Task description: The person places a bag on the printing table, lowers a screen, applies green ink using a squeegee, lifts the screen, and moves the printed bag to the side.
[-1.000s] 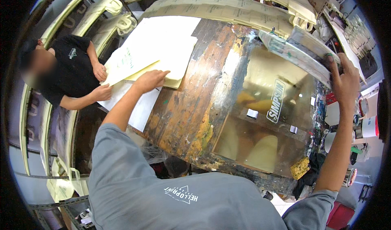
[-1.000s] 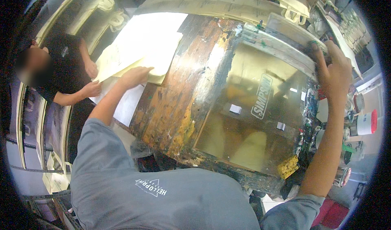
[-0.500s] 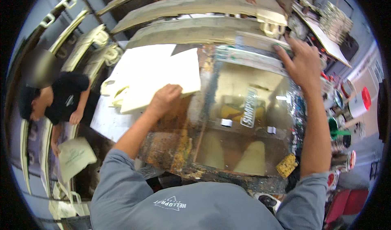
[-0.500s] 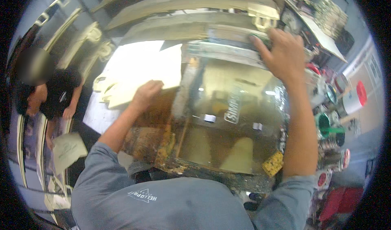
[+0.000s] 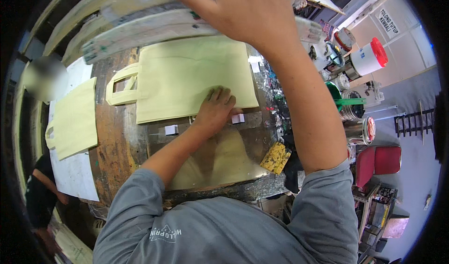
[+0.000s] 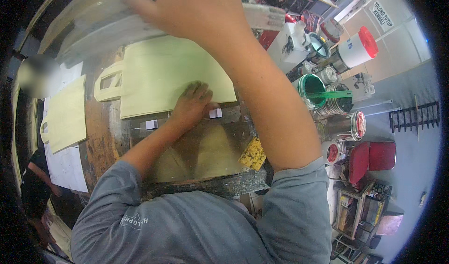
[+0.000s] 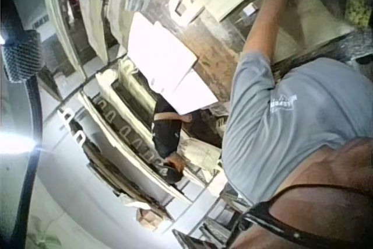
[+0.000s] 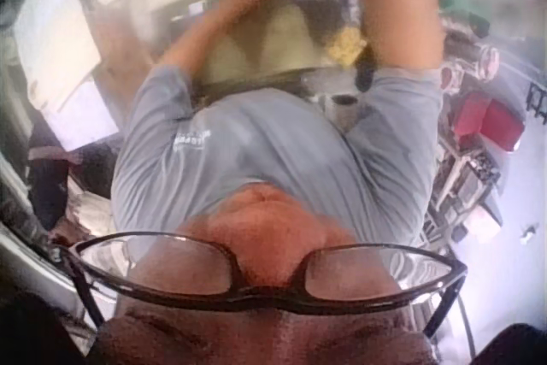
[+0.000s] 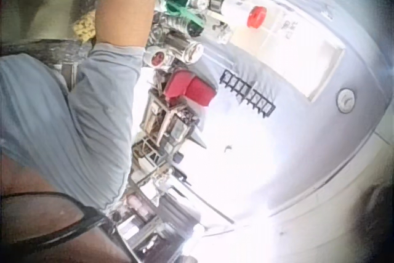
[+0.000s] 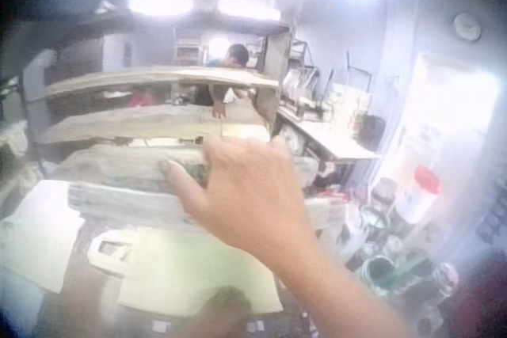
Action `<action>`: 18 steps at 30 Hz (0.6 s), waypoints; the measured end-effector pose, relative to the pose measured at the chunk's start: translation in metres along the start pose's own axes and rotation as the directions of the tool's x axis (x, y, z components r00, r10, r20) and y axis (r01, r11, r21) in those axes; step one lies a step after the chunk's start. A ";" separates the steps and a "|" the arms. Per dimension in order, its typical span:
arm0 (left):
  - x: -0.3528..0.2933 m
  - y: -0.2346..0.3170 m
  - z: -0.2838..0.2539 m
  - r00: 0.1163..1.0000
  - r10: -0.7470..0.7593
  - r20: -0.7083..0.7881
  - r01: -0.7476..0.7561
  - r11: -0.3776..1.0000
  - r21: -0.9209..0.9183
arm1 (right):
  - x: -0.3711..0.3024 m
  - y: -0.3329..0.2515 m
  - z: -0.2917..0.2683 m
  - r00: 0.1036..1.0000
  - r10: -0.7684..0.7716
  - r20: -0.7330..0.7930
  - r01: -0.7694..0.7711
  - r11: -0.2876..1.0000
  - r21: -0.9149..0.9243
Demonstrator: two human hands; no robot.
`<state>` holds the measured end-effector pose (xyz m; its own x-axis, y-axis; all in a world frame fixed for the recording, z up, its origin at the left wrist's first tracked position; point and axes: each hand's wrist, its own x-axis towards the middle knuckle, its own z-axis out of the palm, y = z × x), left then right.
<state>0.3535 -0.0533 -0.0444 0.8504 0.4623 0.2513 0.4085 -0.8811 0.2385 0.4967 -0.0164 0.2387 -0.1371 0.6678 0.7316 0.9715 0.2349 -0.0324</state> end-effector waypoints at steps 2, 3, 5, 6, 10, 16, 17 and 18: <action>-0.017 0.014 -0.005 0.985 -0.170 0.011 0.169 0.984 0.052 | 0.001 -0.002 0.001 0.999 -0.033 -0.036 0.032 0.999 -0.024; -0.027 0.019 -0.008 0.963 -0.264 0.049 0.257 0.960 0.115 | 0.001 -0.005 -0.001 0.997 -0.051 -0.050 0.049 0.998 -0.043; -0.042 0.026 -0.010 0.966 -0.256 0.046 0.254 0.966 0.039 | -0.005 -0.010 -0.012 0.999 -0.048 -0.024 0.049 0.999 0.013; -0.047 0.028 -0.008 0.942 -0.309 0.128 0.303 0.951 0.069 | 0.004 -0.014 -0.015 0.997 0.013 0.072 -0.011 0.999 -0.036; -0.059 0.031 0.008 0.958 -0.286 0.022 0.285 0.958 0.036 | 0.026 -0.006 -0.027 0.951 0.024 0.307 -0.029 0.999 0.013; -0.062 0.042 0.020 0.959 -0.281 -0.029 0.283 0.957 0.070 | 0.020 0.000 0.004 0.994 -0.015 0.106 0.015 1.000 -0.001; -0.060 0.043 0.008 0.956 -0.291 -0.035 0.293 0.953 0.071 | 0.019 -0.004 0.004 0.993 0.005 0.115 -0.003 1.000 -0.016; -0.057 0.043 -0.009 0.949 -0.313 0.034 0.312 0.950 0.035 | 0.017 -0.006 0.000 0.976 0.066 0.207 -0.058 0.997 -0.045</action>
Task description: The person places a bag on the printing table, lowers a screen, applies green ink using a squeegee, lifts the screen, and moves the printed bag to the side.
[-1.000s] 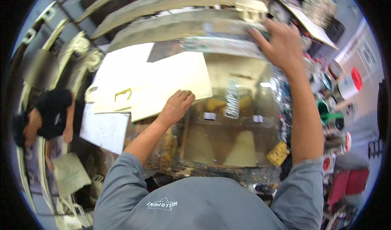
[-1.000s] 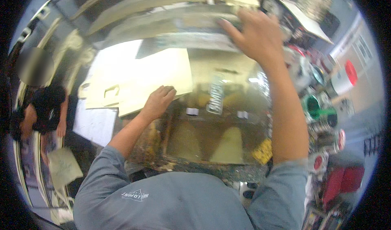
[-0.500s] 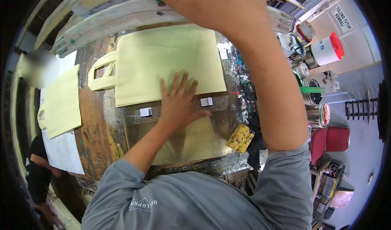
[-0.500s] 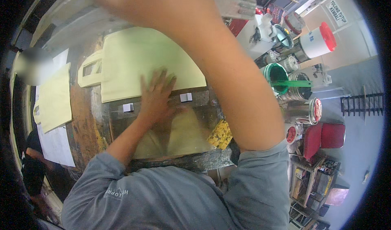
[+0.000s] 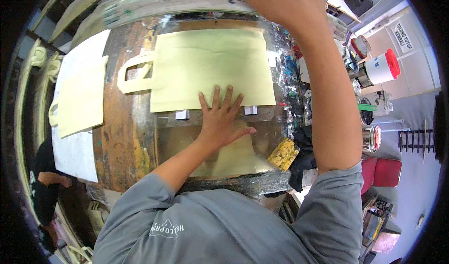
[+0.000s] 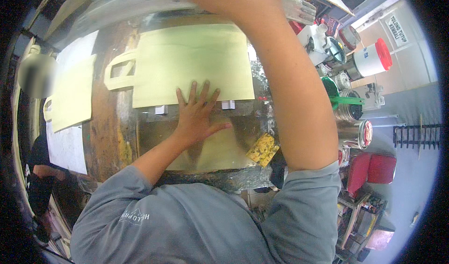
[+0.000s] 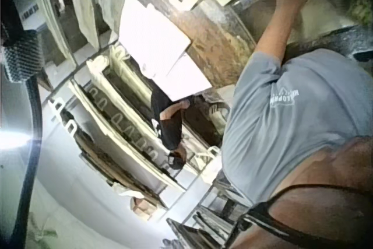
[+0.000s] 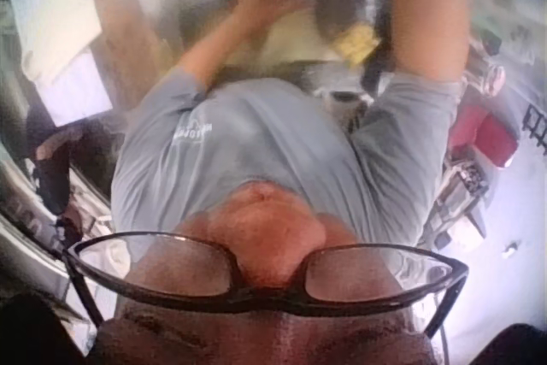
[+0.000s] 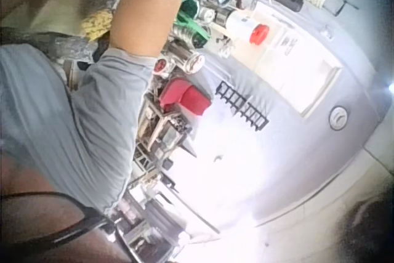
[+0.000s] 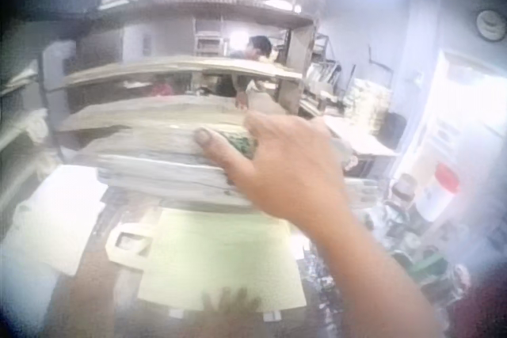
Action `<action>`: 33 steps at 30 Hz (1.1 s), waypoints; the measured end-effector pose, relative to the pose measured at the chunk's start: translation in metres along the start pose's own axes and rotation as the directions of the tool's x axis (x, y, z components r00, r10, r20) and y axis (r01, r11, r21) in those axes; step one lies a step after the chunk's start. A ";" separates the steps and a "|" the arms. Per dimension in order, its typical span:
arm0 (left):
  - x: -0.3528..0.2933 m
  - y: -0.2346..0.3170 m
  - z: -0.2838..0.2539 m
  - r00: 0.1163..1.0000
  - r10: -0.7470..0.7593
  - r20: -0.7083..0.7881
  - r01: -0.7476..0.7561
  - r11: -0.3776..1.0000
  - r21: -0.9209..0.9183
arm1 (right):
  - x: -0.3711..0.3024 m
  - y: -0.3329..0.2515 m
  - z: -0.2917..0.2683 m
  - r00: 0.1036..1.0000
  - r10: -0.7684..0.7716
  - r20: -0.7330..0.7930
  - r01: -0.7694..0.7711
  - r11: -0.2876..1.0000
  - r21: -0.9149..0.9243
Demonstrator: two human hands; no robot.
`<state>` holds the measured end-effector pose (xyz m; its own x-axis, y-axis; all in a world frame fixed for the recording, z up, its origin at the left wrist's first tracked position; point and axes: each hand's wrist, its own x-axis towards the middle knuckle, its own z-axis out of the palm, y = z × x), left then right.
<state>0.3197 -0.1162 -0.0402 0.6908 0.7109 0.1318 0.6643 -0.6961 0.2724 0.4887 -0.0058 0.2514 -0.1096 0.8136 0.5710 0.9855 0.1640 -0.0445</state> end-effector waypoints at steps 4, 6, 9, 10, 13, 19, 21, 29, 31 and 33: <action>0.014 -0.021 -0.109 0.846 -0.507 -0.165 0.394 0.803 -0.448 | -0.014 -0.009 -0.016 1.000 -0.007 -0.010 0.006 0.996 -0.085; 0.011 -0.053 -0.165 0.773 -0.601 -0.206 0.007 0.332 -0.943 | -0.040 -0.013 -0.007 0.997 -0.059 -0.040 0.052 0.985 -0.165; -0.017 -0.087 -0.181 0.853 -0.503 -0.138 0.009 0.279 -0.960 | -0.086 0.000 0.025 0.973 -0.065 0.222 0.088 0.991 -0.098; -0.029 -0.088 -0.161 0.831 -0.529 -0.172 0.059 0.391 -0.918 | -0.099 0.004 0.038 0.970 -0.066 0.236 0.093 0.990 -0.103; -0.066 -0.104 -0.091 0.792 -0.573 -0.211 0.119 0.483 -0.867 | -0.124 0.004 0.061 0.950 -0.054 0.307 0.057 0.998 0.001; -0.102 -0.127 -0.016 0.806 -0.459 -0.373 0.312 0.865 -0.392 | -0.188 -0.032 0.065 0.880 0.011 0.475 0.013 0.999 -0.047; -0.104 -0.128 -0.020 0.817 -0.417 -0.398 0.267 0.886 -0.380 | -0.210 -0.036 0.084 0.933 0.009 0.358 0.002 1.000 -0.030; -0.105 -0.130 -0.013 0.831 -0.391 -0.396 0.256 0.901 -0.351 | -0.106 0.043 0.216 0.998 -0.028 0.063 0.039 0.983 -0.178; -0.110 -0.130 -0.022 0.843 -0.423 -0.331 0.322 0.891 -0.319 | -0.064 0.067 0.232 0.991 -0.045 0.129 0.066 0.984 -0.166; -0.106 -0.127 -0.044 0.844 -0.478 -0.242 0.442 0.877 -0.188 | -0.032 0.090 0.238 0.978 -0.041 0.205 0.067 0.990 -0.122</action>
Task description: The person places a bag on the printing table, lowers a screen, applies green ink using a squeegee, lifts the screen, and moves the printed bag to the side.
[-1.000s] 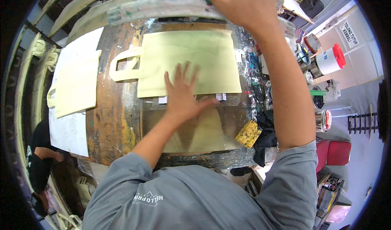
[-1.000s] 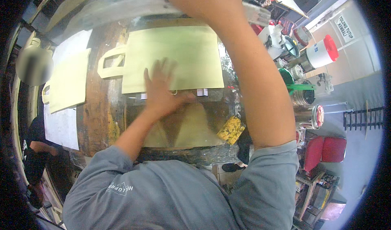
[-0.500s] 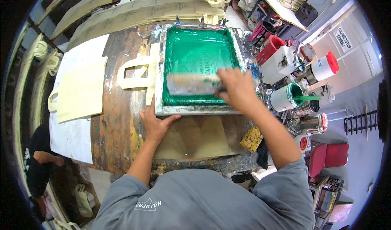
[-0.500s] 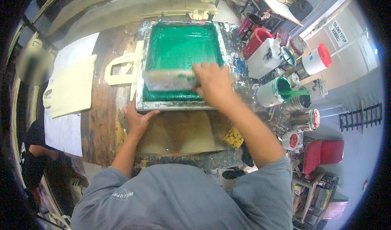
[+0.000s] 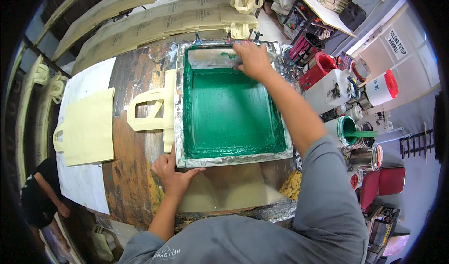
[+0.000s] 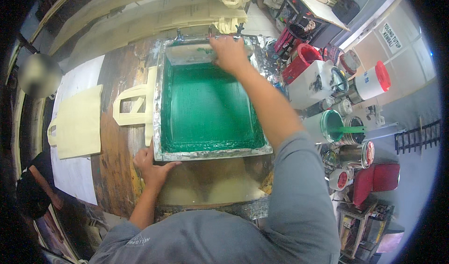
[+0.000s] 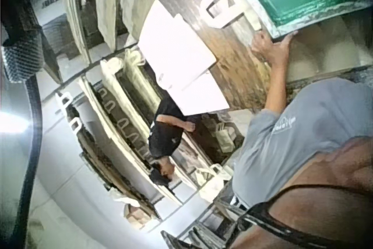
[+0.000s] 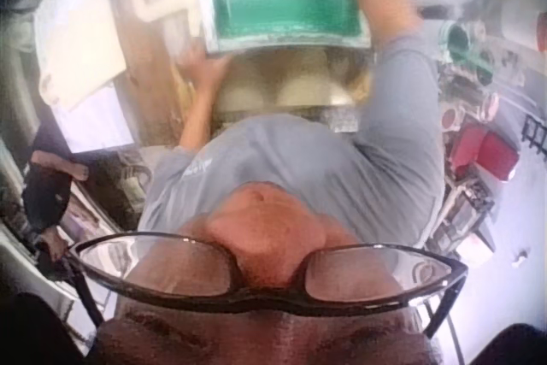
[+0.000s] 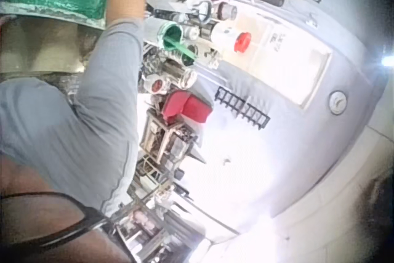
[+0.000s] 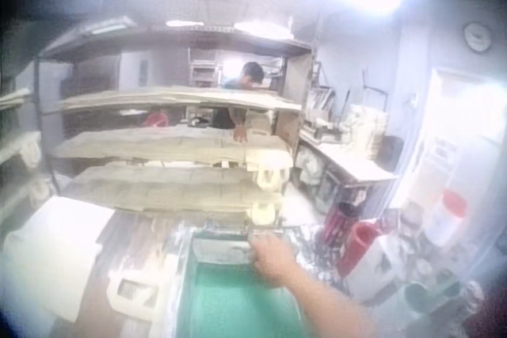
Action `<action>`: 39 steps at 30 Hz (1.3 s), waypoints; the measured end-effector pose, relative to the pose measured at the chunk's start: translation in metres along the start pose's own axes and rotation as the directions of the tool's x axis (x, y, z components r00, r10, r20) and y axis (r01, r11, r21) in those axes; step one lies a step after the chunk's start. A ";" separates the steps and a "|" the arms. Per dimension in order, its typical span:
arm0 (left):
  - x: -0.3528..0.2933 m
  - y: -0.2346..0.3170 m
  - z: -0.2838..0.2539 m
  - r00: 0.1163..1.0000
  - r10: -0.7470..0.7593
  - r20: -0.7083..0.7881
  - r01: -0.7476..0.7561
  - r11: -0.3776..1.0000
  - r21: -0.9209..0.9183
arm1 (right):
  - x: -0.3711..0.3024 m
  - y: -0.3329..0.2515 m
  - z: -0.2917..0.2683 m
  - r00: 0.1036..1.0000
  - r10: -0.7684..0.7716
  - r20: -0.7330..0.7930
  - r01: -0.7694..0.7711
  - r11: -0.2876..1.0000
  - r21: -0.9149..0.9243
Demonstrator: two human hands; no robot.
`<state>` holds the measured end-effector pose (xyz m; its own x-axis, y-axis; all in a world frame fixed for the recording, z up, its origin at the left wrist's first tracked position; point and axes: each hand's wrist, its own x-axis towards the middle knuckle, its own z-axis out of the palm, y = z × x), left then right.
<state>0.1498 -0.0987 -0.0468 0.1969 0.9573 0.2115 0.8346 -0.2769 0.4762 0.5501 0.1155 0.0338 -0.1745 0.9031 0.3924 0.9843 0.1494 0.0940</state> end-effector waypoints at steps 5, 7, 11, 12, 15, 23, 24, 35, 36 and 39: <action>0.106 0.058 -0.036 0.941 0.259 -0.218 -0.290 0.949 -0.124 | 0.020 0.018 0.008 0.999 0.029 0.025 -0.029 0.999 -0.013; 0.191 0.081 -0.014 0.852 0.413 -0.323 -0.463 0.881 -0.095 | 0.018 0.012 0.016 0.998 0.057 0.024 -0.056 0.997 -0.061; 0.320 0.095 0.060 0.741 0.626 -0.241 -0.569 0.777 0.268 | 0.008 -0.001 0.028 0.998 0.052 -0.021 -0.054 0.992 -0.113; 0.333 0.091 0.073 0.789 0.586 -0.184 -0.531 0.801 0.275 | 0.005 -0.003 0.029 0.998 0.046 -0.035 -0.049 0.992 -0.115; 0.334 0.080 0.089 0.793 0.589 -0.155 -0.537 0.796 0.280 | -0.007 -0.008 0.022 0.998 0.046 -0.045 -0.050 0.994 -0.100; 0.238 0.081 0.052 0.758 0.625 -0.186 -0.563 0.771 0.298 | -0.082 -0.057 -0.023 0.997 0.057 0.053 -0.055 0.998 -0.030; 0.222 0.080 0.048 0.751 0.634 -0.184 -0.570 0.764 0.304 | -0.095 -0.065 -0.032 0.998 0.049 0.046 -0.046 0.998 -0.053; 0.082 0.090 -0.014 0.812 0.578 -0.082 -0.573 0.816 0.083 | -0.195 -0.130 -0.111 0.979 0.066 0.193 -0.074 0.997 0.035; 0.077 0.086 -0.018 0.806 0.581 -0.114 -0.581 0.813 0.036 | -0.193 -0.130 -0.116 0.975 0.063 0.213 -0.072 0.997 0.035; 0.047 0.050 -0.023 0.866 0.464 -0.184 -0.482 0.874 -0.061 | -0.197 -0.134 -0.121 0.962 0.096 0.255 -0.116 0.991 0.066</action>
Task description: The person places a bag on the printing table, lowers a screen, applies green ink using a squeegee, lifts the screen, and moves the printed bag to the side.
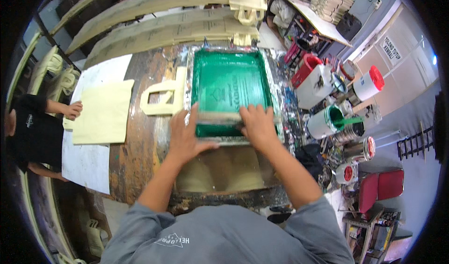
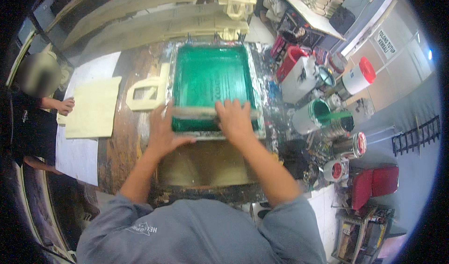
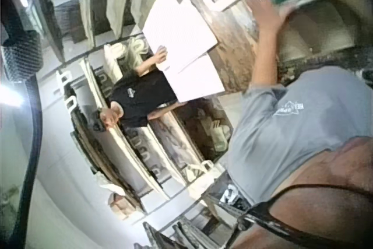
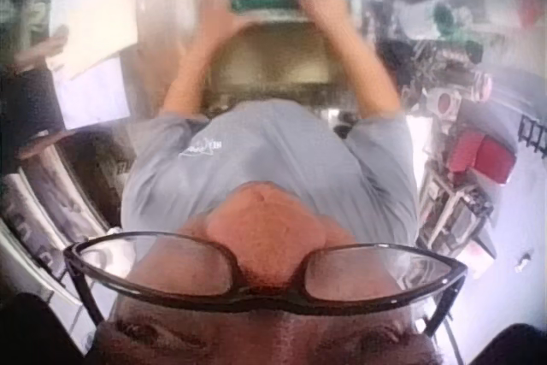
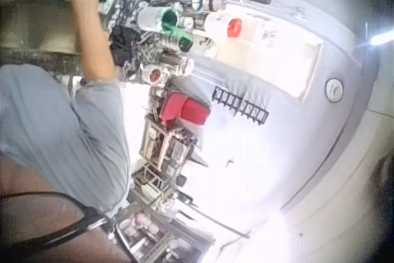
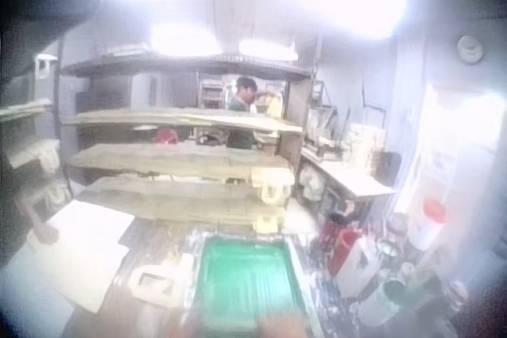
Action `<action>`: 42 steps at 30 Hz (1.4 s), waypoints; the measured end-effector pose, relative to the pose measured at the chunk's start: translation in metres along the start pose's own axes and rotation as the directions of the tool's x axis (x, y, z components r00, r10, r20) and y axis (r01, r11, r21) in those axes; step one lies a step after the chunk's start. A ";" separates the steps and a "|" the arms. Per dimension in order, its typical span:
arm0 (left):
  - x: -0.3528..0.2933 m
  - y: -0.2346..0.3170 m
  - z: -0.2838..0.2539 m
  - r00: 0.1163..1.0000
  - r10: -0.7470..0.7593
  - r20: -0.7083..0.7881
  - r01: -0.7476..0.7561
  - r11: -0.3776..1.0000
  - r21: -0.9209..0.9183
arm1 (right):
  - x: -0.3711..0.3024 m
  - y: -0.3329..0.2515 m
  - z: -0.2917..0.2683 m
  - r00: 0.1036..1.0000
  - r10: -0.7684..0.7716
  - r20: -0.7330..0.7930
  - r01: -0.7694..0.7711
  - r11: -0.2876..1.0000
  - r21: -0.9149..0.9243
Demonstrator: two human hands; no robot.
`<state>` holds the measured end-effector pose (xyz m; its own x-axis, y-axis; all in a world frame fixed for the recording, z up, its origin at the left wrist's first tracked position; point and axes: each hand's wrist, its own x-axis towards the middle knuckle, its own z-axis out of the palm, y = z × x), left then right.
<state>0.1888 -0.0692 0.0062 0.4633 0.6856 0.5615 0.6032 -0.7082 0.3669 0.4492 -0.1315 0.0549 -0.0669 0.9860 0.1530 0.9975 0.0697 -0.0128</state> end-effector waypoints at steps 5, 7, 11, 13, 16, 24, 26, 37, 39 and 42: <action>-0.071 -0.040 -0.001 0.941 -0.301 0.156 0.269 0.943 0.195 | -0.030 -0.009 0.013 0.992 -0.011 -0.126 0.023 0.995 0.095; -0.069 -0.038 -0.004 0.977 -0.206 0.062 0.190 0.960 0.204 | -0.031 -0.011 0.002 0.987 0.008 -0.161 0.014 0.991 0.134; -0.016 -0.009 -0.032 0.959 -0.222 -0.179 0.190 0.965 -0.181 | -0.008 -0.011 -0.065 0.984 -0.015 -0.177 0.025 0.998 0.053; 0.017 0.003 -0.041 0.848 -0.517 -0.120 0.393 0.764 -0.512 | 0.022 -0.004 -0.095 0.848 -0.127 -0.514 0.106 0.992 -0.070; 0.047 -0.010 -0.034 0.875 -0.421 -0.238 0.197 0.760 -0.619 | 0.074 0.021 -0.121 0.755 -0.144 -0.640 0.086 0.989 -0.121; -0.036 -0.072 0.043 0.809 -0.581 -0.094 0.588 0.796 0.142 | 0.125 0.039 -0.163 0.781 -0.062 -0.621 0.082 0.997 0.003; -0.046 -0.090 0.050 0.775 -0.623 -0.108 0.627 0.779 0.012 | 0.125 0.038 -0.168 0.812 -0.022 -0.583 0.060 0.997 0.047; 0.076 -0.092 -0.029 0.947 -0.263 -0.184 0.267 0.964 -0.006 | 0.132 0.038 -0.174 0.817 -0.041 -0.576 0.029 0.999 -0.031; 0.069 -0.141 -0.053 0.936 -0.273 -0.222 0.276 0.961 -0.019 | 0.132 0.037 -0.172 0.856 -0.007 -0.517 -0.041 0.996 -0.081; 0.019 -0.233 -0.107 0.910 -0.296 -0.289 0.273 0.955 -0.120 | 0.125 0.037 -0.159 0.800 -0.042 -0.599 -0.008 0.997 -0.080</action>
<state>-0.0128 0.0909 0.0107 0.0554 0.7852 0.6167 0.6243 -0.5093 0.5923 0.4816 -0.0294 0.2307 -0.0814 0.6950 0.7144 0.9966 0.0495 0.0655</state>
